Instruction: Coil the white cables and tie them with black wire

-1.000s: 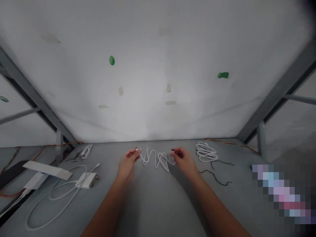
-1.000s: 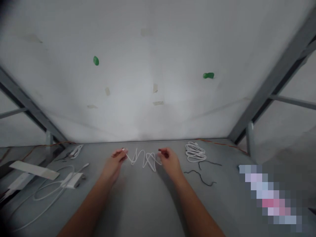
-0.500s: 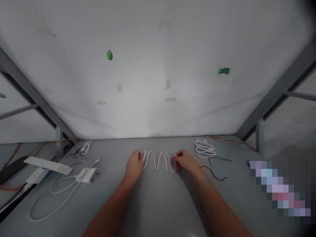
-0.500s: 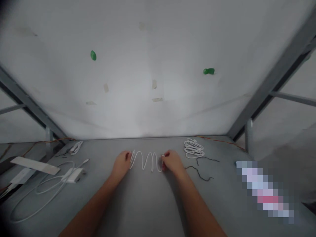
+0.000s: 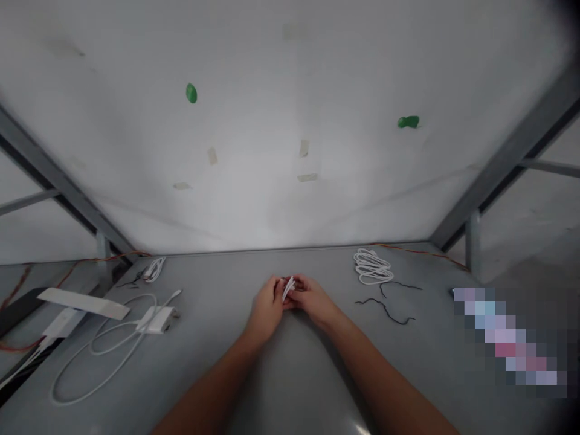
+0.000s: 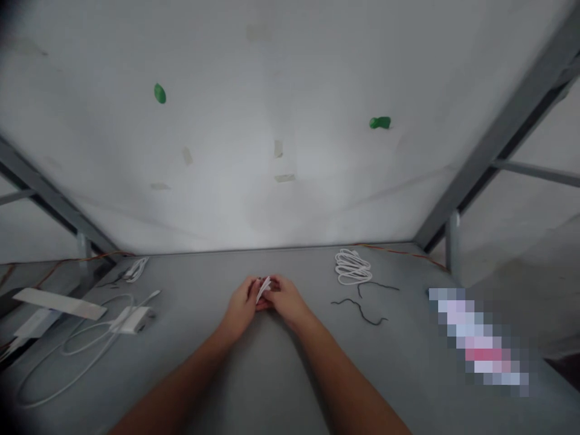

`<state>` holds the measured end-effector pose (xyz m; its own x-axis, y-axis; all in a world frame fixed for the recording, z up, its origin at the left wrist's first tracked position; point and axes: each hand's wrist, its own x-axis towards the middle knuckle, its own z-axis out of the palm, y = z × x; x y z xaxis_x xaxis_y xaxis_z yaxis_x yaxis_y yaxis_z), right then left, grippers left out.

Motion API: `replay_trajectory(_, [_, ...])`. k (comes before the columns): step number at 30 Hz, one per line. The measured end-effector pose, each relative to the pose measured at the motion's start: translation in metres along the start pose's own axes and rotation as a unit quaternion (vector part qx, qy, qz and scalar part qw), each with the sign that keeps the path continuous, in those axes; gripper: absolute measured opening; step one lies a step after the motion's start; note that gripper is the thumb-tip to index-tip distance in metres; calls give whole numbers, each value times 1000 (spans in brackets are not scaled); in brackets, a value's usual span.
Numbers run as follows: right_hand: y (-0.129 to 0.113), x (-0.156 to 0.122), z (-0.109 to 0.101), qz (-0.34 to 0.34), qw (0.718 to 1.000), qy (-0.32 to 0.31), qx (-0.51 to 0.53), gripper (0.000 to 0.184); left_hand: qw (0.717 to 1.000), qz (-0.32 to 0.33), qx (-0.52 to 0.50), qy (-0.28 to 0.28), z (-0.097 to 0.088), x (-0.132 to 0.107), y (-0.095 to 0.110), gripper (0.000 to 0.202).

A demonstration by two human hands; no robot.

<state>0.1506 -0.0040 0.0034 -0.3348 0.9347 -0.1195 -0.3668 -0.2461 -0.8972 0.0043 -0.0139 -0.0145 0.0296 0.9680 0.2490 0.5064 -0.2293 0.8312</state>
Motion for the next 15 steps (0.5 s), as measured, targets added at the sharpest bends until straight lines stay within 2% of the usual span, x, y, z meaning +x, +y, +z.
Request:
replay_trajectory(4, [-6,0,3,0,1000,-3,24,35,999,-14,-29,34,-6,2,6,35])
replay_trajectory(9, [-6,2,1,1,999,-6,39,26,997,14,-4,79,-11,6,7,30])
replay_trajectory(15, [-2,2,6,-2,999,-13,42,45,997,30,-38,65,-15,5,14,28])
